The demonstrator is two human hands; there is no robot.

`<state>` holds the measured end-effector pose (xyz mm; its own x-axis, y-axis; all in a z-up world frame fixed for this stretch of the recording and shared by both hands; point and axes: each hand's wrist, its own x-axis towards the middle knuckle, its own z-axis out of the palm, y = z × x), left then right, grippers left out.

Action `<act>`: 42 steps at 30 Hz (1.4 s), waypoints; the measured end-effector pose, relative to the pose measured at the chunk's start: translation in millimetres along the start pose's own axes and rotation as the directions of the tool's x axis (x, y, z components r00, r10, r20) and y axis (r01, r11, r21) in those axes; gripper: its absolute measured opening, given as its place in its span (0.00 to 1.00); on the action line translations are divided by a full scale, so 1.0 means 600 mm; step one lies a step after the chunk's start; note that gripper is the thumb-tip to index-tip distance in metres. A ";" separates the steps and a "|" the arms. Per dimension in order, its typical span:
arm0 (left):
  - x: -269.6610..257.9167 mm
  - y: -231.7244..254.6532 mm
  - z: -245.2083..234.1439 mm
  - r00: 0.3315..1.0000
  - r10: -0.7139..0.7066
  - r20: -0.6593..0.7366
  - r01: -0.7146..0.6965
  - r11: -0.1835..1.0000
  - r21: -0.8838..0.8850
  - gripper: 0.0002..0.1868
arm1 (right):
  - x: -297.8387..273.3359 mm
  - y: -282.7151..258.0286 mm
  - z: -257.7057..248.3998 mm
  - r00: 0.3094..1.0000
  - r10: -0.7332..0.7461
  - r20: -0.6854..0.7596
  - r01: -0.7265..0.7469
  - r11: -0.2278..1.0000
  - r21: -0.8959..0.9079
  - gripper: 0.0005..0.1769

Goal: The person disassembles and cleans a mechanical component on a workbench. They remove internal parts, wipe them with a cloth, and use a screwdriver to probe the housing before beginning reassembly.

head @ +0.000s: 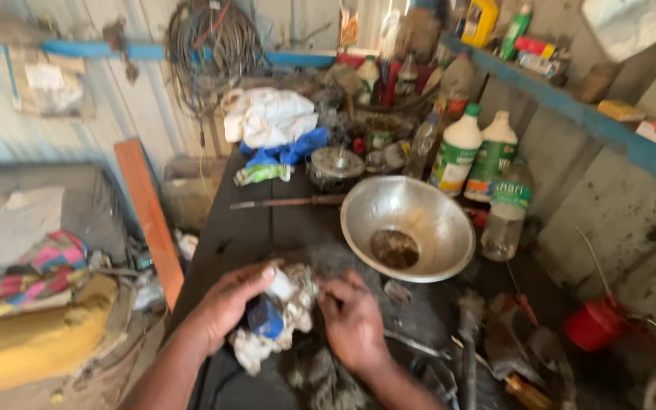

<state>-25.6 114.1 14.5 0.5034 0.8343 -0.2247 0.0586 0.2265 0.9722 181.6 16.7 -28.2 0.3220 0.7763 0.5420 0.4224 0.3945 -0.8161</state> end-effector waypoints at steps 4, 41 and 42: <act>-0.041 0.052 0.013 0.997 -0.062 -0.041 0.071 0.958 0.279 0.40 | -0.029 -0.036 -0.026 0.958 -0.236 0.161 0.264 0.947 -0.183 0.08; -0.156 0.009 0.096 0.913 0.362 0.190 -0.315 0.327 0.891 0.65 | -0.016 -0.004 -0.123 0.936 0.348 -0.056 -0.311 0.890 0.334 0.15; -0.155 0.004 0.092 0.937 0.312 0.156 -0.285 0.426 0.859 0.66 | -0.009 -0.010 -0.114 0.924 0.383 0.003 -0.367 0.882 0.295 0.16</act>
<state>-24.5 9.2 41.2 0.6246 0.7741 0.1029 0.6217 -0.5727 0.5344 235.3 -23.0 -12.6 0.4567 0.8697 0.1873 0.0044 0.2083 -0.9780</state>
